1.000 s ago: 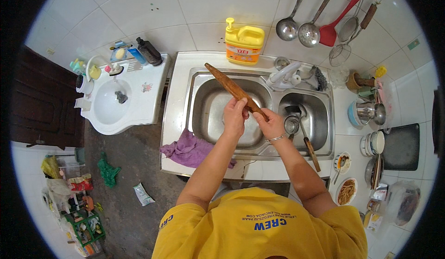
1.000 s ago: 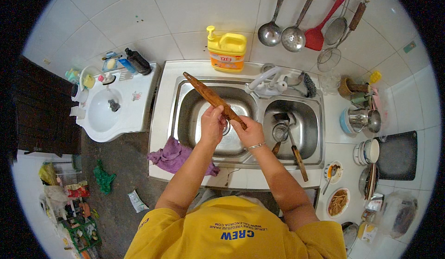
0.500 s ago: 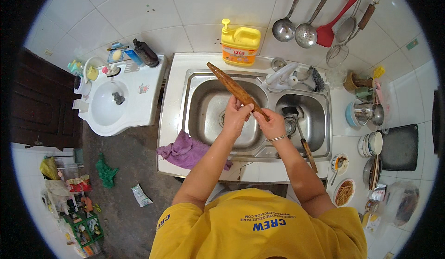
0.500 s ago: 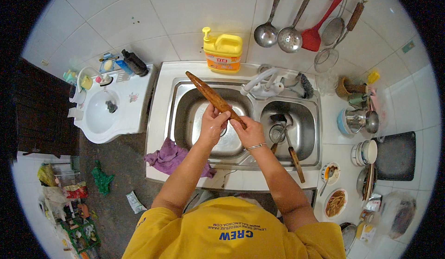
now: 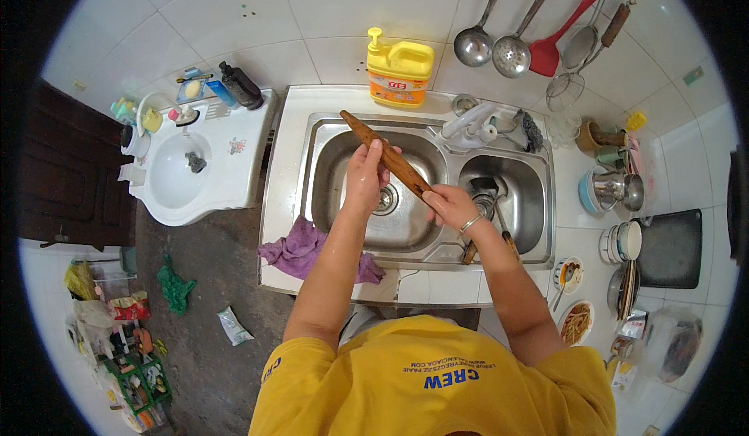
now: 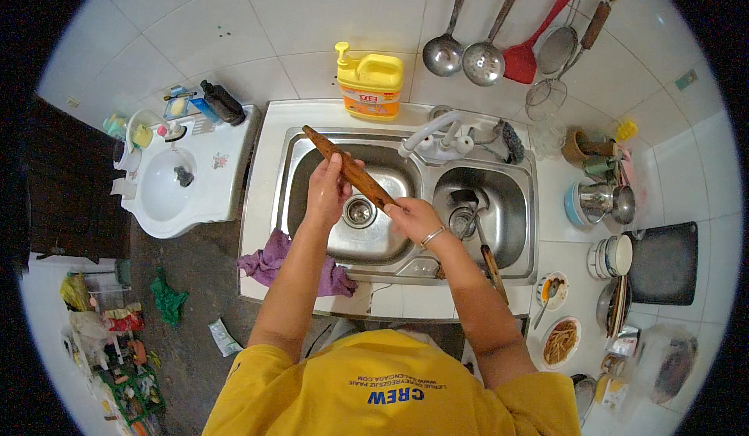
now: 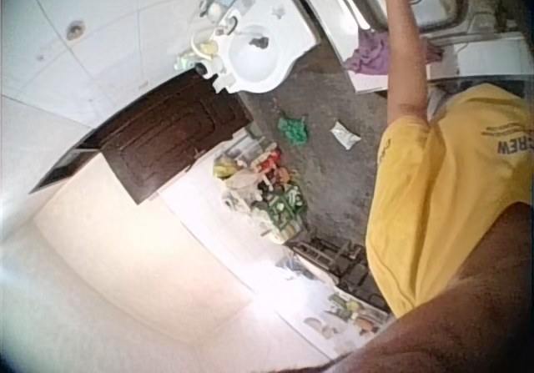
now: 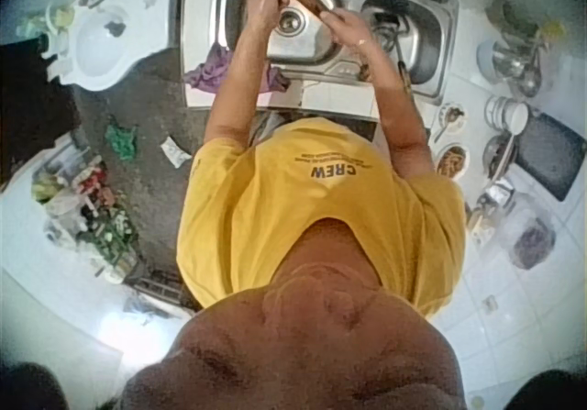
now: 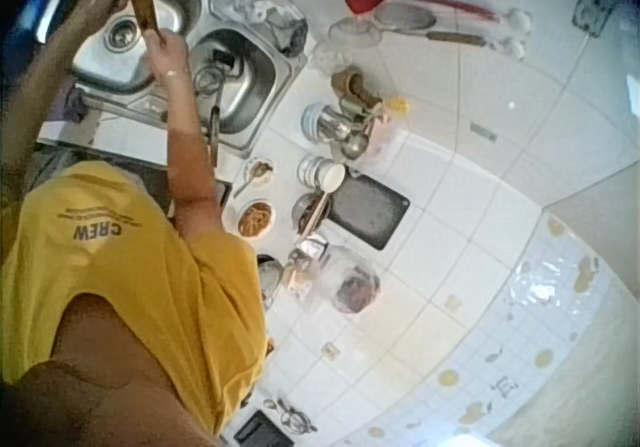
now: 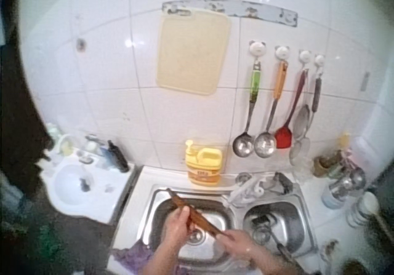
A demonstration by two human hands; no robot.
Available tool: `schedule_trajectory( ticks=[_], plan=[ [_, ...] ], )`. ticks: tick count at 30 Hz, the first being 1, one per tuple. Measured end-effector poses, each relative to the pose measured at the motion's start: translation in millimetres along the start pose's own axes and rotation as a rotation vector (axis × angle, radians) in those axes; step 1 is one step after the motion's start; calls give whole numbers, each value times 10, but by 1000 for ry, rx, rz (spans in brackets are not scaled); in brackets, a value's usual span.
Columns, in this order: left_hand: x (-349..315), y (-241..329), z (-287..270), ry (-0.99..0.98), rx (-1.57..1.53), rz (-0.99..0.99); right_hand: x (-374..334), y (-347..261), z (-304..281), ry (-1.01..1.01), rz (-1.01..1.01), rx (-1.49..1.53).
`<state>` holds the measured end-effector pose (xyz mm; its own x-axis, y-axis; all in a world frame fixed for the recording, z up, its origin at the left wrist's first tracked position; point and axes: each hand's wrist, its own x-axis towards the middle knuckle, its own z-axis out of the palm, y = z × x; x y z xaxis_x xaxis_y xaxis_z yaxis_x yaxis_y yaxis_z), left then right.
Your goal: The person washes a purple cloth and a wooden rolling pin in a sink, then wipes the kitchen countertop with the cloth.
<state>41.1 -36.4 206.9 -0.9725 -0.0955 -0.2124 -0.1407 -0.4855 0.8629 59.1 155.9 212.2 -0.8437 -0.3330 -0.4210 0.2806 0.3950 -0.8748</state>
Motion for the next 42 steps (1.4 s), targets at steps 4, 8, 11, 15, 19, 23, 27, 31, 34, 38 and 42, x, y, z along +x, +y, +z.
schedule_trajectory(
  ticks=[4, 8, 11, 15, 19, 23, 27, 31, 34, 38, 42],
  plan=[
    [-88, -163, 78, -6, -6, -61, 165, -63, 111, 13, -126, 111],
    [-105, -203, 74, 4, -5, -11, 242, 66, 77, -133, -39, 418],
    [-114, -262, 68, 24, -27, -25, 190, 16, 84, -90, 34, 456],
    [-144, -304, 113, 19, 42, -13, 251, 87, 78, -68, 55, 353],
    [-147, -324, 94, 28, 34, -19, 193, 110, 70, -82, 6, 476],
    [-156, -326, 135, 24, 89, -23, 223, 134, 86, -48, 35, 409],
    [-132, -378, 75, 14, 23, -24, 213, 181, 61, -110, 8, 580],
    [-134, -407, 105, 19, 23, -32, 240, 170, 94, -29, 29, 420],
    [-143, -411, 118, 21, 28, -26, 280, 211, 113, -3, 26, 384],
    [-133, -467, 76, 34, 21, -16, 305, 297, 139, 4, -11, 365],
    [-138, -438, 89, 13, 14, -45, 341, 394, 143, -2, 5, 378]
  ],
)
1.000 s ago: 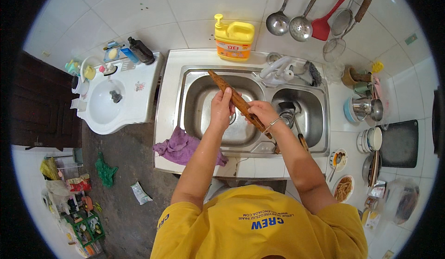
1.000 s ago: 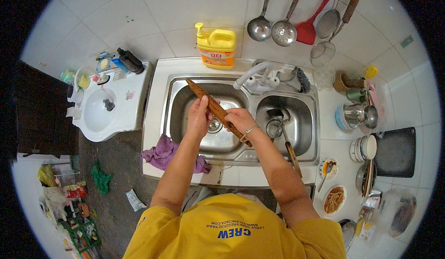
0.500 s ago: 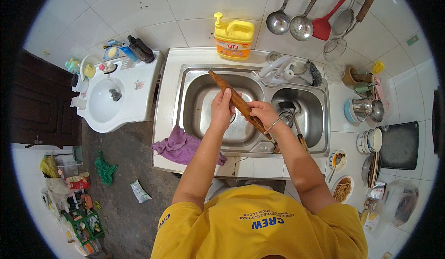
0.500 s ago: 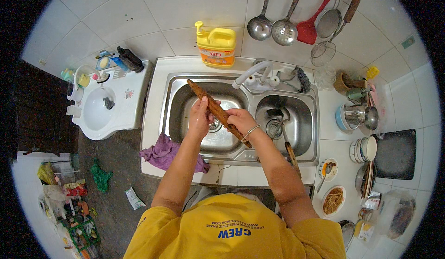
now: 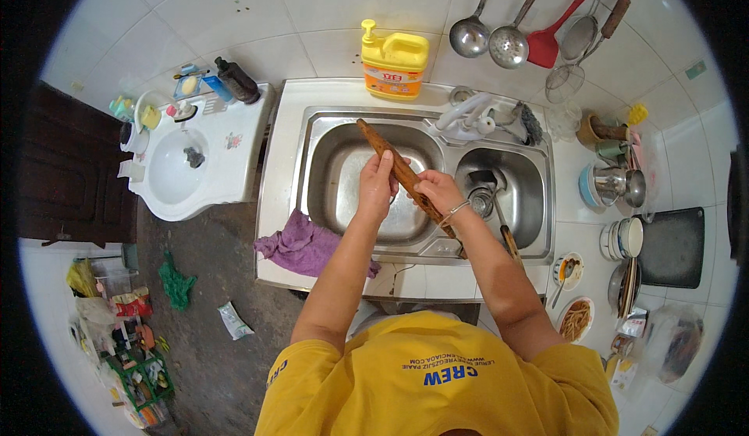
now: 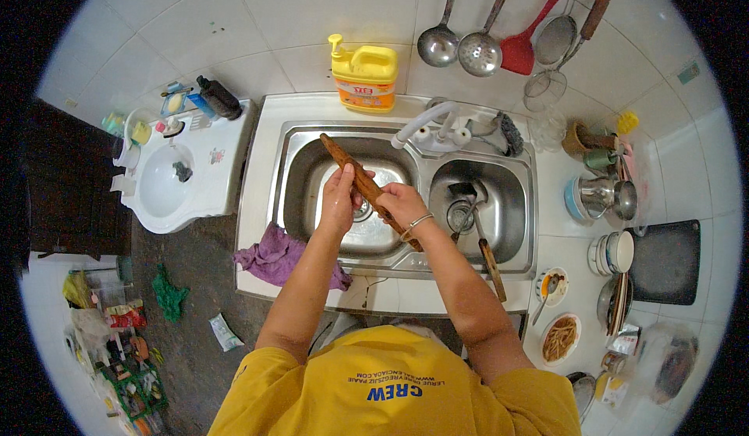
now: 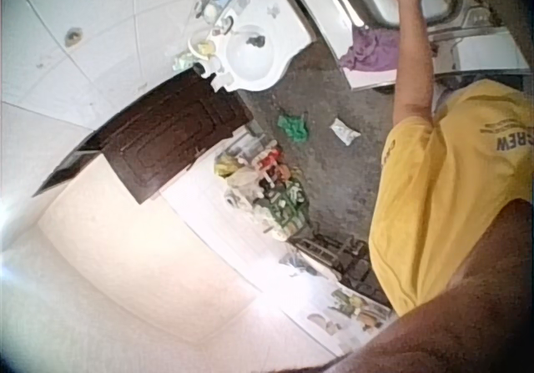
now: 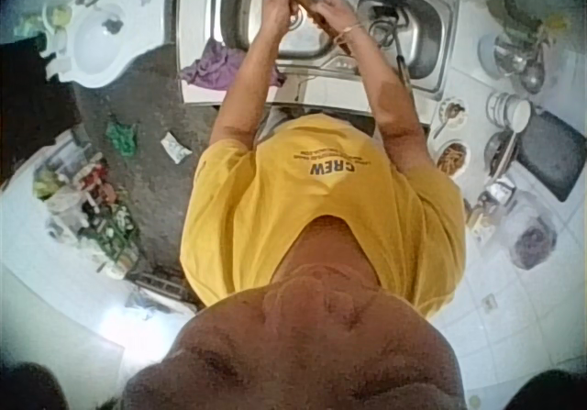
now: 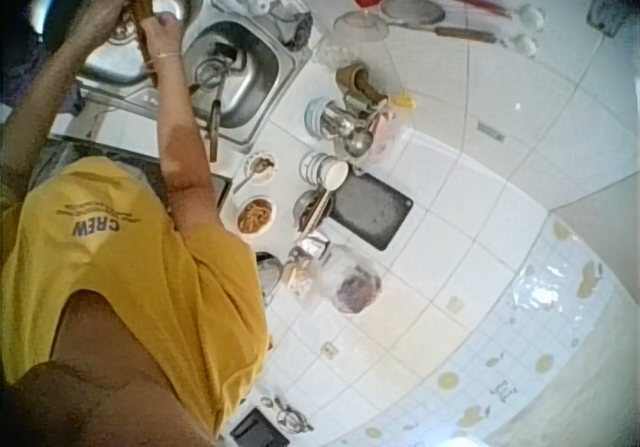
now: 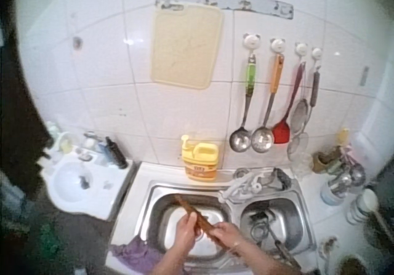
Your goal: The person washes a purple cloth and a wooden rolling pin in a sink, then wipes the kitchen countertop with the cloth.
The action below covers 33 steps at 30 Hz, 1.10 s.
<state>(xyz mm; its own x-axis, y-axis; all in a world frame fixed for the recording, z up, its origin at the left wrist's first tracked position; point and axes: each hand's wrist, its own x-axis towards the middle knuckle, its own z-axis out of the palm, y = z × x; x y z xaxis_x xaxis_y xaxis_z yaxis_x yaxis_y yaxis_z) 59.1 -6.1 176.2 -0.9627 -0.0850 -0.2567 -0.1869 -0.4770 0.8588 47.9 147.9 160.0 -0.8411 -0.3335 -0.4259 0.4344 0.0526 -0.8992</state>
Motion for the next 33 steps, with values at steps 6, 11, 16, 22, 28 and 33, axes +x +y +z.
schedule_trajectory(
  ticks=[6, 11, 16, 22, 28, 33],
  plan=[
    [72, -75, -253, -14, -163, 48, -250, -333, -27, -282, 154, -461],
    [-93, -207, 36, -149, 52, 1, -114, -58, -14, -28, -177, -435],
    [66, -206, 84, -29, -5, 0, -39, -334, -258, -228, 61, -477],
    [316, -398, 88, 42, 4, -79, 600, -204, -733, 175, -26, -414],
    [394, -570, 368, 57, 78, -216, 1486, -203, -962, 446, -204, -1163],
    [469, -657, 406, 15, 140, -224, 1597, -108, -1013, 265, -110, -1157]
  ],
)
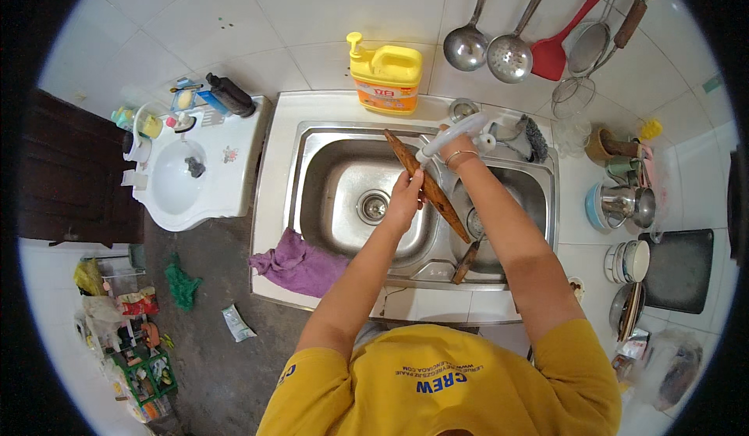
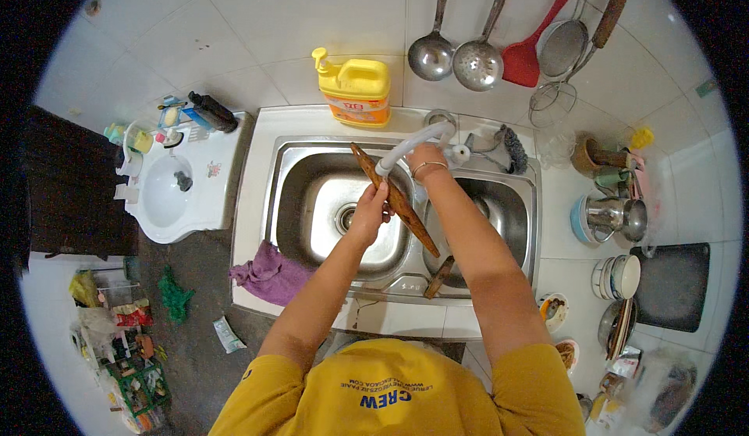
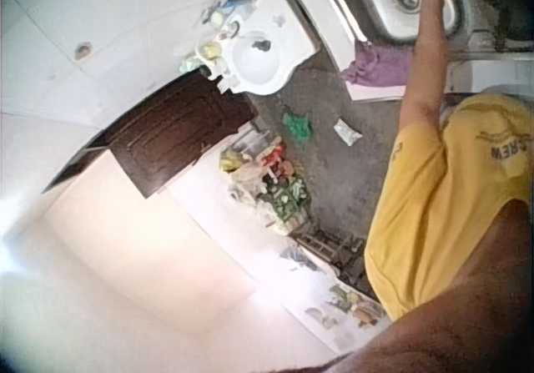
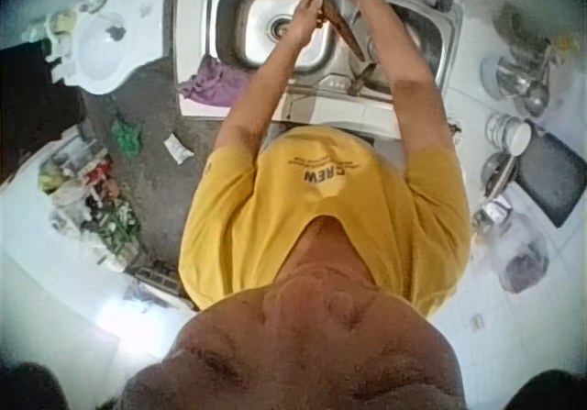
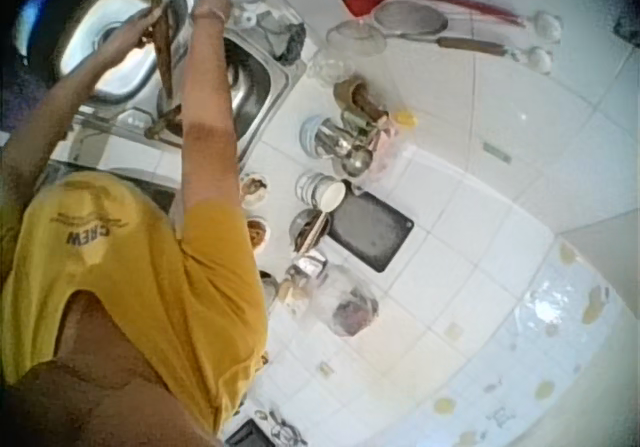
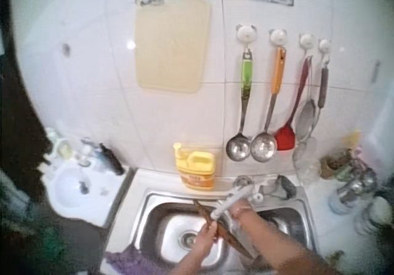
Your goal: The person washes a purple cloth and a wooden rolling pin in a sink, then wipes the kitchen countertop with the cloth.
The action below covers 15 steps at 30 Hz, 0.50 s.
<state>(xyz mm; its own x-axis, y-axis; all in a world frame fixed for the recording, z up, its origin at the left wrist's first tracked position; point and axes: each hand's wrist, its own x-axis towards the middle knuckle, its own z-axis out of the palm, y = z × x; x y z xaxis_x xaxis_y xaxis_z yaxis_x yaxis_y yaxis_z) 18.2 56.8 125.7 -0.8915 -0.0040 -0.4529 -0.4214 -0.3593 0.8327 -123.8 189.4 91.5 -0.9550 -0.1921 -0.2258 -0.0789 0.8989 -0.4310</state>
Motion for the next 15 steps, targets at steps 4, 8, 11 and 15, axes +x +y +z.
schedule_trajectory(
  ticks=[4, 8, 11, 15],
  plan=[
    [164, -36, 6, 14, -45, 17, -300, -16, -77, -79, -11, 239],
    [330, -84, -21, 13, -211, 39, -831, -120, -375, -435, -25, 279],
    [502, -101, -57, 64, -157, 135, -905, 33, -301, -301, -211, 245],
    [588, 168, -387, 281, -452, 95, -1058, -108, -634, -233, -290, -33]
  ],
)
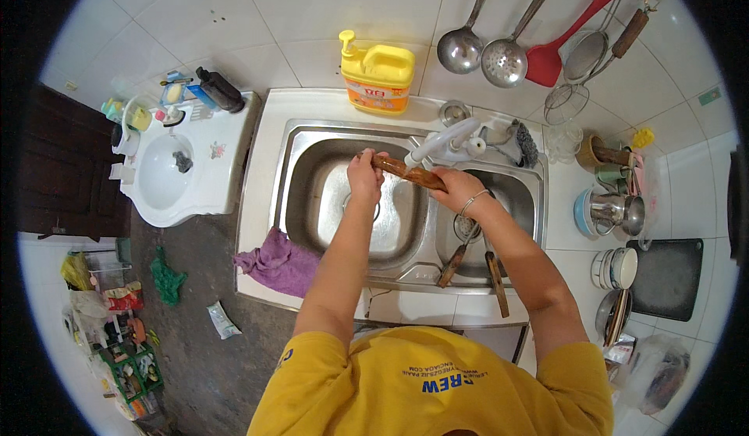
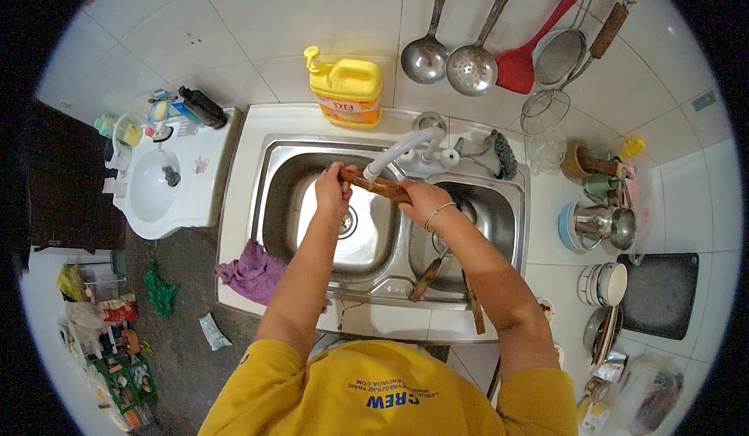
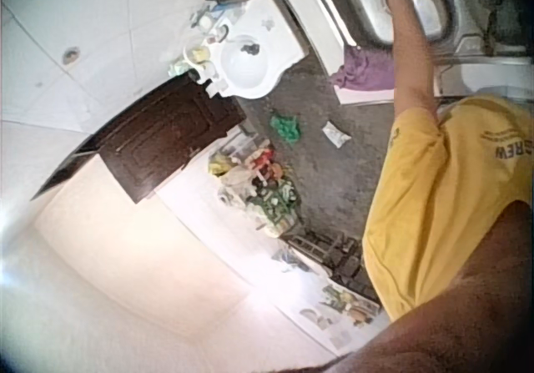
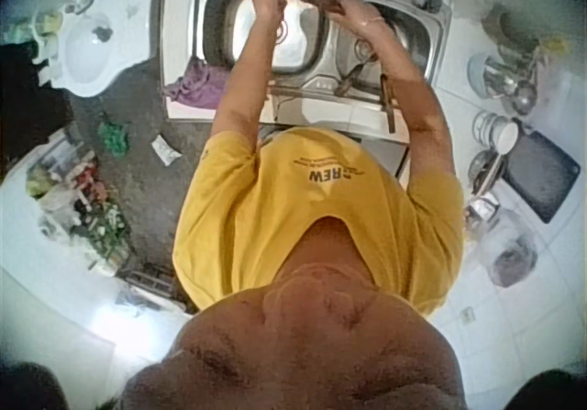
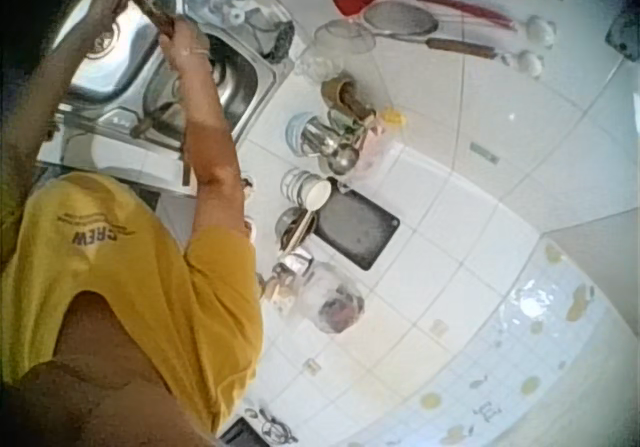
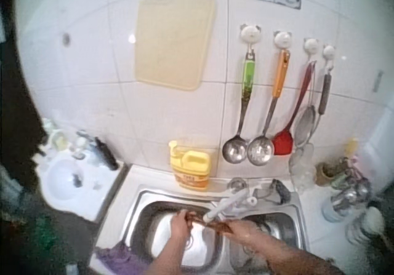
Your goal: The person washes a purple cloth and a wooden rolling pin in a sink, then wipes the kitchen countertop with the cloth.
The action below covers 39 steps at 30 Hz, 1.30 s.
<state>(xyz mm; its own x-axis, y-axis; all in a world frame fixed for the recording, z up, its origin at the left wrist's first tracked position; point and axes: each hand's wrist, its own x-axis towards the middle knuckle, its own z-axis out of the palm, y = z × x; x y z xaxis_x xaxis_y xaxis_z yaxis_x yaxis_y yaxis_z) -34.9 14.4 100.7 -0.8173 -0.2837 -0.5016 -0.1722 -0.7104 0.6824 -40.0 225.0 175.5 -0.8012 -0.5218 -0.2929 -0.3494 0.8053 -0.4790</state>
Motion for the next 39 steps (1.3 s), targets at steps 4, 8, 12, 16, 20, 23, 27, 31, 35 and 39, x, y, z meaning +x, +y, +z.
schedule_trajectory(
  ticks=[4, 8, 12, 16, 20, 23, 27, 31, 35, 39],
  plan=[
    [-162, -28, 86, 96, -69, 10, 300, -269, 147, 37, -60, -300],
    [-271, -117, 4, 151, 29, 85, 741, -499, 657, 211, 48, 133],
    [-278, 346, -266, 254, 20, 203, 622, -366, 411, 216, -45, -5],
    [-170, 414, -469, 290, -159, 167, 492, -134, 194, 185, -130, -328],
    [-274, 213, -165, 373, -230, 58, 590, -219, 389, 274, -106, -379],
    [-251, 141, -195, 325, -189, 8, 583, -202, 562, 249, -110, -195],
    [-167, 185, -486, 129, -170, 28, 326, -158, 407, 75, -198, -216],
    [-55, 206, -357, 116, -373, 153, 224, -68, 113, -241, -23, 16],
    [5, -407, 176, 161, -160, 129, 186, -178, 347, 37, 48, -223],
    [73, -745, 501, 36, -89, 138, 46, -156, 268, 129, 105, -297]
  ],
)
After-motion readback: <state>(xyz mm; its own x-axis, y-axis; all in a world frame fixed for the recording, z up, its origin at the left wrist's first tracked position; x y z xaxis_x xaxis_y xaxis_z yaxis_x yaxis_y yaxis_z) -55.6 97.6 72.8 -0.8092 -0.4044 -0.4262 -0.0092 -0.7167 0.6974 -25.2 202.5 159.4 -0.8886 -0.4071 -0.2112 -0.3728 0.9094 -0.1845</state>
